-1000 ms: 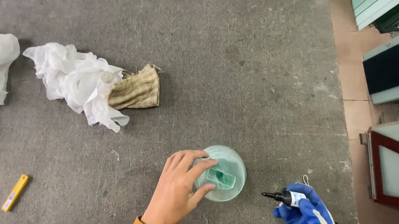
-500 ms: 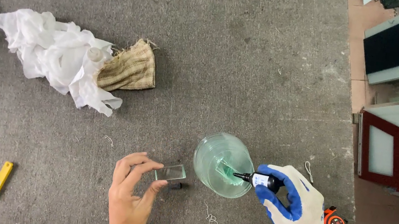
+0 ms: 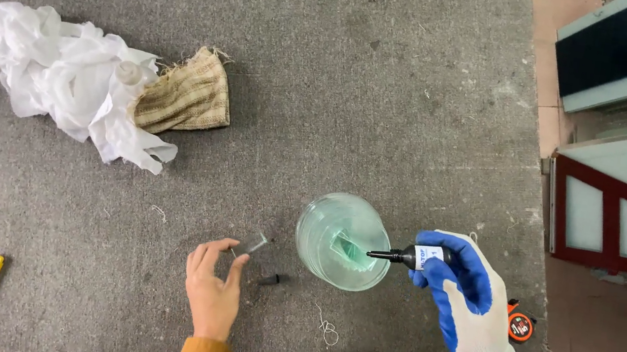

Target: Assembling a glass sculpture by applying adhesive to individual glass discs and stacking them in a precise alignment.

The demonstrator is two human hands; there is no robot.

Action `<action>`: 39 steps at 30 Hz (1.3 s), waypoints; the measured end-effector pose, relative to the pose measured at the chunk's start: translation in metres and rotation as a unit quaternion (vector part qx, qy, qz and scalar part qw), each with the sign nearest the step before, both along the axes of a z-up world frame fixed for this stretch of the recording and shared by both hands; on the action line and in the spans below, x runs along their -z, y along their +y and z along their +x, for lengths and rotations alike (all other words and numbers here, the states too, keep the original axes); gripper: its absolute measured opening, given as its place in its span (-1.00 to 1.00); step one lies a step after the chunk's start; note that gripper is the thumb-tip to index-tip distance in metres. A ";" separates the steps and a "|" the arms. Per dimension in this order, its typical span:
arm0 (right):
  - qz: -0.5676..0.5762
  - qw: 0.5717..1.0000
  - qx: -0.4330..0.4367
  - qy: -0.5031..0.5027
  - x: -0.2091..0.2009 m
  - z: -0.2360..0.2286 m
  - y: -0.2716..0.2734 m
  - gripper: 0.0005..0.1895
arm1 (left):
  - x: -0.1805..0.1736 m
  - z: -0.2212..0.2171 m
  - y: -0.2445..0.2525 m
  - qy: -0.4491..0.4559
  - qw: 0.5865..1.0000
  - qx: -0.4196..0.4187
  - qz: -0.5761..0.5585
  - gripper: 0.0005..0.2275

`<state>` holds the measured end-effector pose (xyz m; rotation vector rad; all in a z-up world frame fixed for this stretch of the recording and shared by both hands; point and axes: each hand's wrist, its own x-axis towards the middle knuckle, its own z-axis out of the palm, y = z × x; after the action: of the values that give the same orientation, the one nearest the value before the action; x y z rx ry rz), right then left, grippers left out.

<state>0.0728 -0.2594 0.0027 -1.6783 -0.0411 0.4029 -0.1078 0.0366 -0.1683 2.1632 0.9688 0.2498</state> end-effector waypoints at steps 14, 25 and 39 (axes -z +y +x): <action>-0.009 0.997 0.081 0.011 -0.011 0.001 -0.025 -0.71 | -0.118 0.058 -0.106 -0.063 0.907 0.286 0.302 -0.48; 0.050 0.995 0.081 0.027 0.008 0.003 -0.046 -0.68 | -0.129 0.055 -0.110 -0.024 0.914 0.243 0.325 -0.54; 0.267 0.936 0.114 0.200 0.056 -0.001 -0.076 -0.72 | -0.148 0.049 -0.121 0.011 0.900 0.251 0.355 -0.53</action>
<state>0.0718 -0.3358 -0.0528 -1.0286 0.3180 0.4976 -0.0589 -0.0841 -0.0199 2.9972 0.2982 0.3644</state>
